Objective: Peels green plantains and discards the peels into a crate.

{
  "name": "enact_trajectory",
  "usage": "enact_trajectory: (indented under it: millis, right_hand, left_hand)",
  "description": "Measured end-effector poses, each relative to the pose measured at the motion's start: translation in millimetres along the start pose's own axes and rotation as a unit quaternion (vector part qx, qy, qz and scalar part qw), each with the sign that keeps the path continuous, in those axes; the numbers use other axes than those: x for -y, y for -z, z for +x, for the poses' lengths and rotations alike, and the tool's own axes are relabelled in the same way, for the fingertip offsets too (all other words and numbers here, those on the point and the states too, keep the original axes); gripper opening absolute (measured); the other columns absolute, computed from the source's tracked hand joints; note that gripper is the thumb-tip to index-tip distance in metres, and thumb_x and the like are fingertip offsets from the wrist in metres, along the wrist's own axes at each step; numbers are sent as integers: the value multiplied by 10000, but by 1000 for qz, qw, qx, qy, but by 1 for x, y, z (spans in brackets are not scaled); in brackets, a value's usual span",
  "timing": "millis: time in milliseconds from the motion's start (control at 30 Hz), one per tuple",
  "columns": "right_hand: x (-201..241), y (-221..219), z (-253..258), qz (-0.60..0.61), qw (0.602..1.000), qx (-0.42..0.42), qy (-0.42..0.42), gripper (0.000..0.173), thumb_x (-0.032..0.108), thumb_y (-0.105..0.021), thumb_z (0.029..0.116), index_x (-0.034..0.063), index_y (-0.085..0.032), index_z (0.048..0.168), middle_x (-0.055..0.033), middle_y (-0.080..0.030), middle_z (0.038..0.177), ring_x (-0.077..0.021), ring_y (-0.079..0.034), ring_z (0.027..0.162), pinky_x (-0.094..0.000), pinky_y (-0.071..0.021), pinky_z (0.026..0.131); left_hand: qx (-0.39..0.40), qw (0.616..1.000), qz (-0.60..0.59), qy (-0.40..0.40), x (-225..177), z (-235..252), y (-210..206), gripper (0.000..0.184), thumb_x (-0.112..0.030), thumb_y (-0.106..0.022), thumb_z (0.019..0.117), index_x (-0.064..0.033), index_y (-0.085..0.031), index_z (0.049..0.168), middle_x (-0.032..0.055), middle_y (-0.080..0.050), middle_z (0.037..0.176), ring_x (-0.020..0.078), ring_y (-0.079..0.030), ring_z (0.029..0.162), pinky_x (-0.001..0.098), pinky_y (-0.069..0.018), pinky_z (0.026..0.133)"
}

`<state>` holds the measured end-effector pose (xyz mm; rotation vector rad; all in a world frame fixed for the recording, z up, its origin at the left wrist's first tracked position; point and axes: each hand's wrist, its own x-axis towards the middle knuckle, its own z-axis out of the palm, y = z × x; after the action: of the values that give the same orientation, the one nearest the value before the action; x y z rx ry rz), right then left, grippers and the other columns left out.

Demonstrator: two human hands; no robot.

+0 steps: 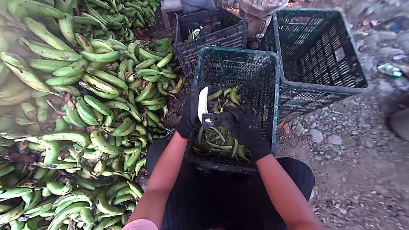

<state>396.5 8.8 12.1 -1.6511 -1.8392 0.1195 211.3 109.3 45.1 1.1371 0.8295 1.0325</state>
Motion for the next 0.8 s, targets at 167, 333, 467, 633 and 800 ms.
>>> enact_trajectory:
  millis: [167,333,467,633,800]
  right_hand:
    - [-11,-12,14,68,980,-2,-189,551,461,-355,1077,78,-632,1360,-256,-653,1240,-449,-609,1184,-655,-470,968]
    - [-23,2,12,261,935,-82,-227,562,391,-313,1105,-41,-519,1401,-212,-623,1291,-226,-609,1197,-416,-483,1050]
    - [-27,47,13,50,963,-27,-262,614,525,-326,1067,42,-651,1261,-194,-698,1133,-338,-672,1081,-583,-499,903]
    - [-33,88,4,-21,937,35,-346,670,598,-300,1047,61,-678,1178,-208,-706,1074,-394,-674,1046,-661,-457,866]
    - [-46,106,-2,-46,915,141,-375,650,608,-341,1054,49,-673,1055,-214,-691,983,-416,-676,989,-650,-483,796]
  left_hand:
    - [70,989,124,51,7,-7,-17,650,-465,-92,1096,-45,-559,1261,86,-670,835,186,-666,660,388,-608,597]
    - [72,958,272,-47,5,-11,-17,473,-323,-293,1112,-56,-535,1419,31,-681,1120,70,-663,919,275,-574,818]
    - [127,846,515,-54,6,-5,-1,604,-489,-451,1057,-67,-502,1486,192,-646,1307,270,-643,1176,492,-480,1035]
    - [258,732,611,156,34,2,9,477,-439,-476,1070,-80,-600,1359,250,-678,1082,432,-658,1020,681,-474,906]
    - [365,604,650,281,47,4,-11,451,-426,-534,1051,-87,-630,1332,226,-659,1213,403,-620,1151,652,-440,984]
